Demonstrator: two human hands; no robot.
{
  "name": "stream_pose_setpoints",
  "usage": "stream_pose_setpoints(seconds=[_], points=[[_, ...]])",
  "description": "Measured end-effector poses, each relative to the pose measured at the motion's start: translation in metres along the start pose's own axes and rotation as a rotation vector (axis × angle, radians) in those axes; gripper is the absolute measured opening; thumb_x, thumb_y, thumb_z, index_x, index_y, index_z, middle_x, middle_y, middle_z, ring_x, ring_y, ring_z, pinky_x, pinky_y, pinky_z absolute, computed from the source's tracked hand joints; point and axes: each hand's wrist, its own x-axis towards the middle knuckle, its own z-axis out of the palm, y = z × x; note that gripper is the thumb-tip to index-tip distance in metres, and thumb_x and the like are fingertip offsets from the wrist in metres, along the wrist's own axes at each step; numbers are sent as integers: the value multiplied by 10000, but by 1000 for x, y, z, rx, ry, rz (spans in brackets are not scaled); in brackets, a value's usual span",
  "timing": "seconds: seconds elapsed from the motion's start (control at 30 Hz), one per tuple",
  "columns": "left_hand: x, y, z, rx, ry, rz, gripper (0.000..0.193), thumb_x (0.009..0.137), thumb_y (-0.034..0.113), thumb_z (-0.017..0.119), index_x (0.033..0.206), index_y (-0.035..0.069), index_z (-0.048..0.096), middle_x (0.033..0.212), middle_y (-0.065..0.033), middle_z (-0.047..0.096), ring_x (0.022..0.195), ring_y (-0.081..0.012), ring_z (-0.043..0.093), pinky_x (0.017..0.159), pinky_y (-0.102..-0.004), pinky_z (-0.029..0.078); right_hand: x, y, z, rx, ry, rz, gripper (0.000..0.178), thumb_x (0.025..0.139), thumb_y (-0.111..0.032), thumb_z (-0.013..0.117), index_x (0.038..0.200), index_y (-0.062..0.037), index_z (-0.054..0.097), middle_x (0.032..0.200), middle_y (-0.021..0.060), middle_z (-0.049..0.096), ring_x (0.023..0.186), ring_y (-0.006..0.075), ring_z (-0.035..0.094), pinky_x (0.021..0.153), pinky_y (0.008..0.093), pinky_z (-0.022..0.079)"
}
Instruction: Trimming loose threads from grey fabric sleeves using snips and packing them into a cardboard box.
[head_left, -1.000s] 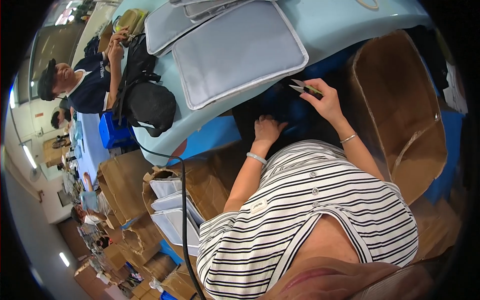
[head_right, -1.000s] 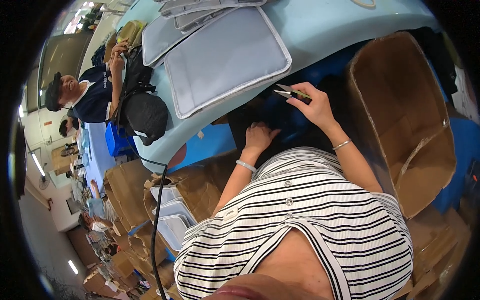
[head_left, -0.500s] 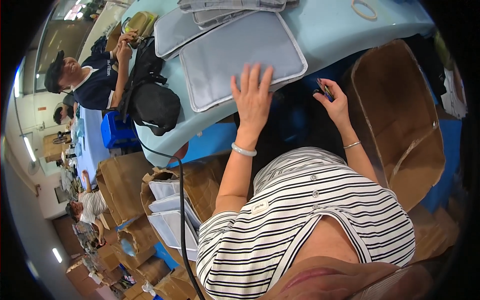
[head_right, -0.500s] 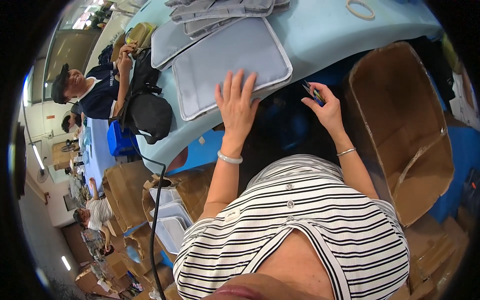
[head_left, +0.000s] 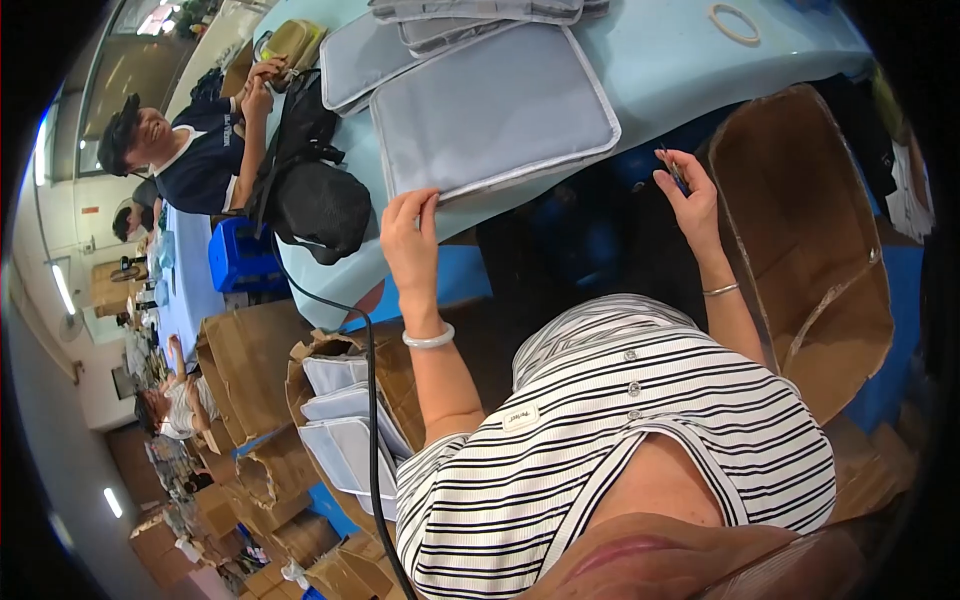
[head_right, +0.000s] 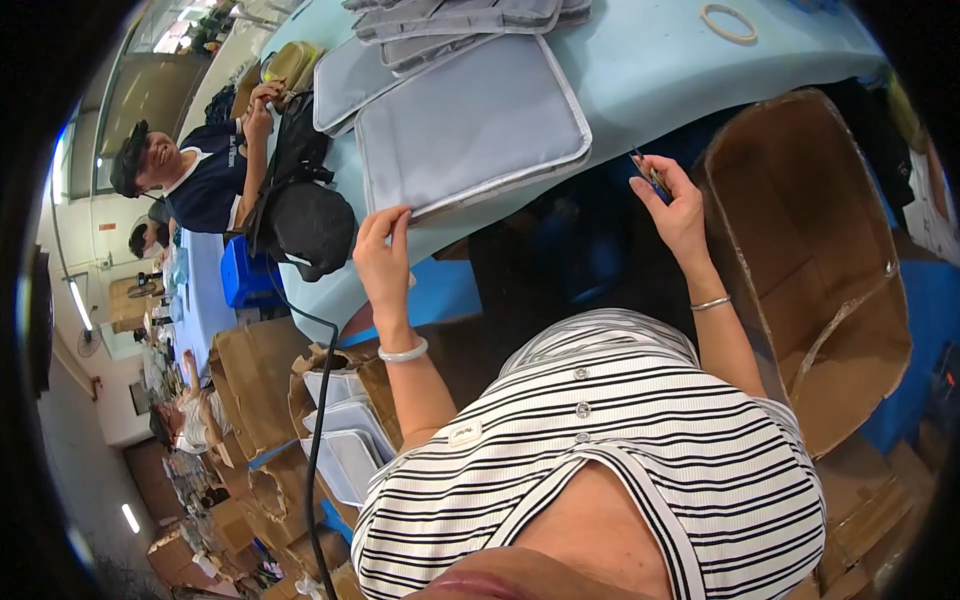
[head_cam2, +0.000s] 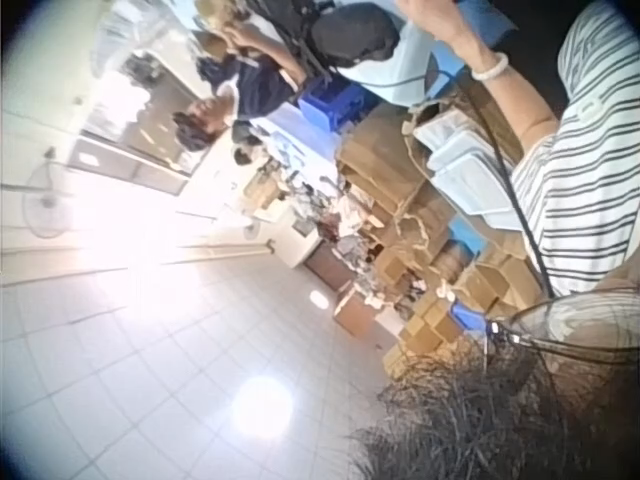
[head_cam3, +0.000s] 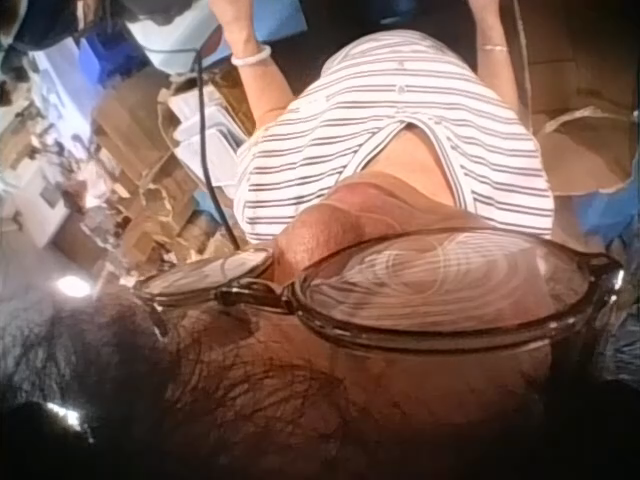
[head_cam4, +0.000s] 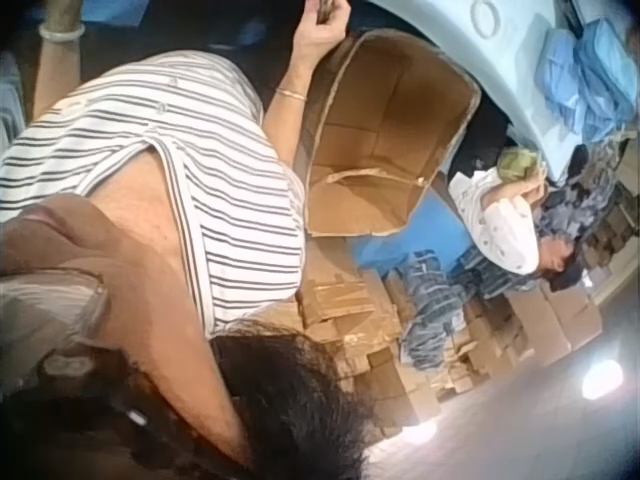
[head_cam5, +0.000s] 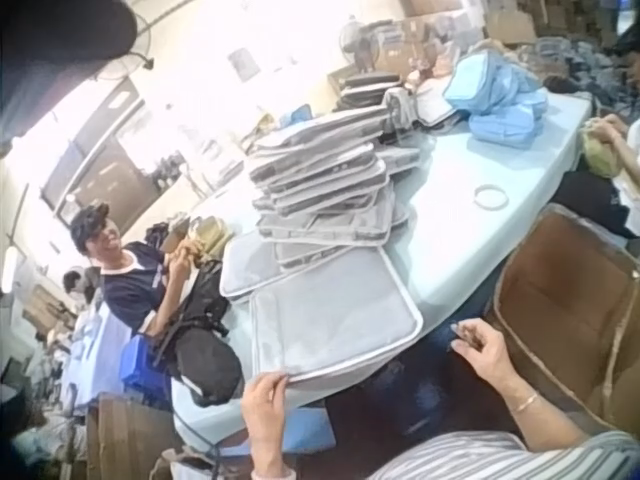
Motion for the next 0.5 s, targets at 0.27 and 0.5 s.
stream_pose_setpoints(seconds=[0.27,0.5], points=[[21,11,-18,291,-315,250,40,766,66,643,802,50,640,796,-62,605,727,-266,600,624,-340,480,7,-7,8,-17,-31,3,254,852,-119,668,1060,1,584,876,-11,597,783,46,500,708,175,412],[16,-11,-6,171,-223,220,73,752,47,651,814,36,615,827,-66,596,704,-241,609,601,-315,488,16,-35,14,-36,-100,-109,320,850,-118,659,1137,-28,551,846,0,585,711,50,464,653,178,389]])
